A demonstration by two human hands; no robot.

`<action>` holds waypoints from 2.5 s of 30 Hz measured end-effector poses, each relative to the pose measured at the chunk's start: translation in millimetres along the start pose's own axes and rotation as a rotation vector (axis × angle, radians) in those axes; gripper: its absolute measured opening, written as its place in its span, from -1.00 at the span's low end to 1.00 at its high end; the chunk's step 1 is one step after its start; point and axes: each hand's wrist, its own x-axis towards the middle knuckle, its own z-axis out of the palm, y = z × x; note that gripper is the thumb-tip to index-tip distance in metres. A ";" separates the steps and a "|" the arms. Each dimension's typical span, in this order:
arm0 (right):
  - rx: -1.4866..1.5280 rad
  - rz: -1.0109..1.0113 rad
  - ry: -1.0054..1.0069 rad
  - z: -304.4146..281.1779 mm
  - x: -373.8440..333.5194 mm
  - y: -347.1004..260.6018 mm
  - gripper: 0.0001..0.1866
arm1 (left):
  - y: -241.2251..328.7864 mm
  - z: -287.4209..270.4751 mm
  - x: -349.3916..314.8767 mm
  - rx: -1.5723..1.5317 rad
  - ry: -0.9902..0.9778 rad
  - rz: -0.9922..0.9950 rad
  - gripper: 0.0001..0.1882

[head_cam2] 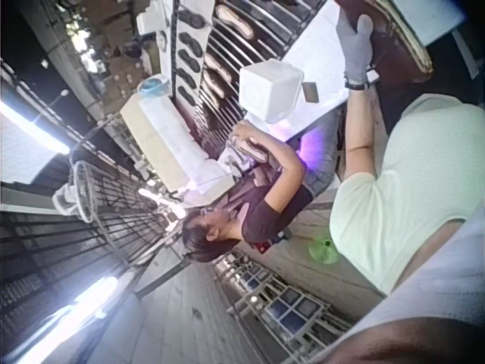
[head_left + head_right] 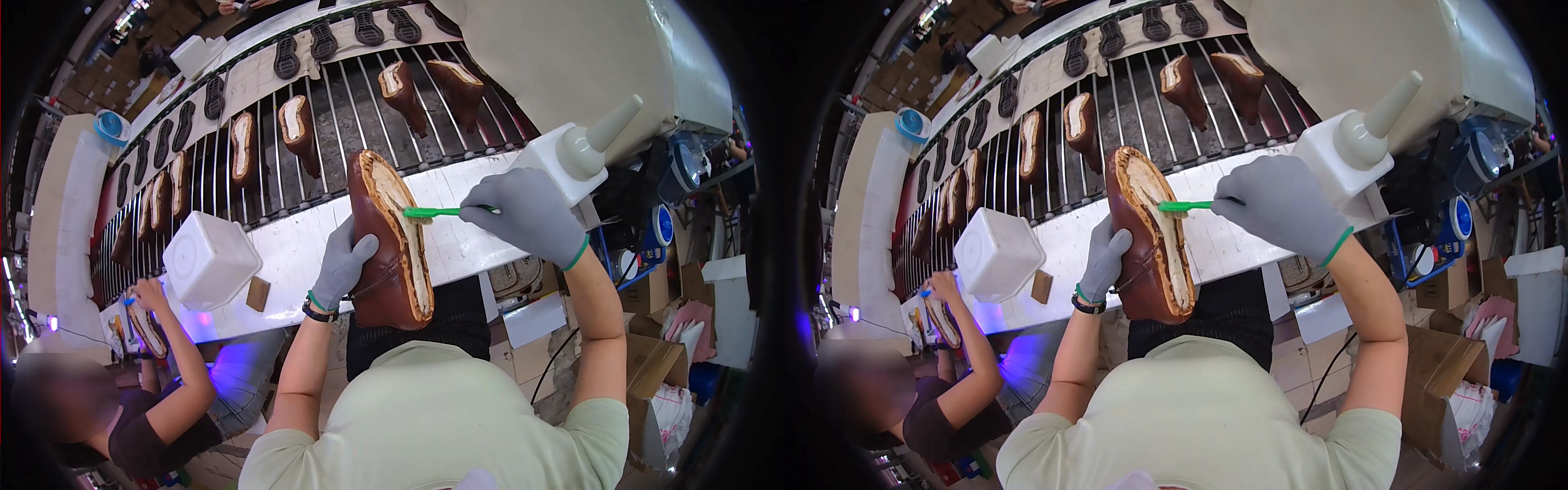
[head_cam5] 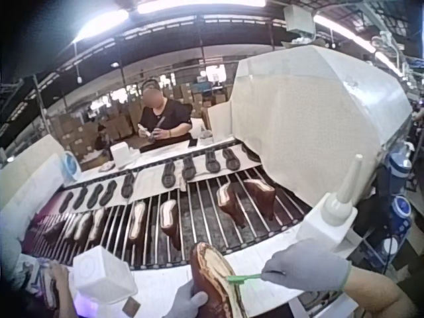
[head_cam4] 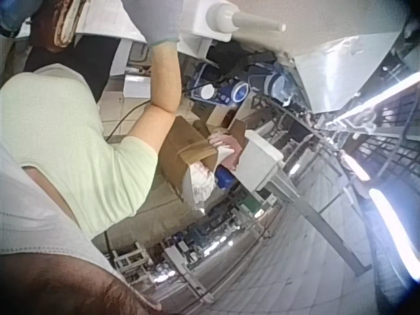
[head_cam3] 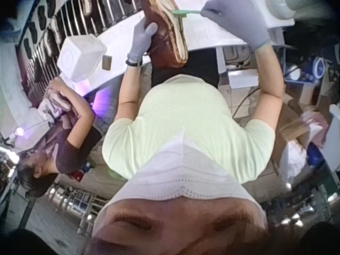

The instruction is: Applying glue to the bottom and side edges of leather shoe uppers on a conveyor production line using a brush.

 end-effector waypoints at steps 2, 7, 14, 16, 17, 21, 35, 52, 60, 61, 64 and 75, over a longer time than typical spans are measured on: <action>-0.094 -0.025 0.035 9.6 3.8 -2.6 -0.83 | -4.5 2.2 -0.7 -0.027 0.027 -0.014 -0.29; -0.090 0.021 0.395 55.8 16.0 1.6 -0.88 | -10.5 6.6 4.2 -0.029 0.028 -0.039 -0.31; 0.965 0.457 0.449 66.7 2.0 30.5 -0.76 | -23.2 -3.5 25.5 0.791 0.008 -0.249 -0.33; 1.051 0.484 0.443 71.1 -3.5 29.2 -0.74 | -34.1 -10.8 21.4 0.895 -0.013 -0.309 -0.30; 1.106 0.516 0.402 74.1 -6.1 29.2 -0.73 | -49.4 -20.8 14.5 0.813 0.037 -0.263 -0.25; 1.245 0.592 0.292 86.0 -19.7 41.4 -0.65 | -35.5 -20.8 -19.6 0.804 -0.049 -0.168 0.06; 1.626 0.638 0.298 113.5 -15.3 38.0 -0.63 | -38.5 -12.1 -29.8 0.604 0.056 -0.096 0.16; 1.480 0.664 0.483 105.6 -10.9 40.4 -0.67 | -145.9 -85.7 174.9 0.715 0.546 -0.069 0.00; 0.765 0.577 0.869 109.3 128.7 169.1 -0.65 | -114.2 -5.1 57.4 1.321 0.238 0.147 -0.16; 0.577 0.655 0.868 109.6 145.5 188.8 -0.60 | -116.2 -3.3 53.7 1.321 0.239 0.151 -0.16; 0.398 0.776 0.748 115.6 187.9 227.6 -0.51 | -118.0 -0.5 57.5 1.242 0.254 0.151 -0.18; 0.138 0.899 0.545 98.5 229.4 280.7 -0.20 | -117.3 3.1 67.5 1.215 0.233 0.117 -0.17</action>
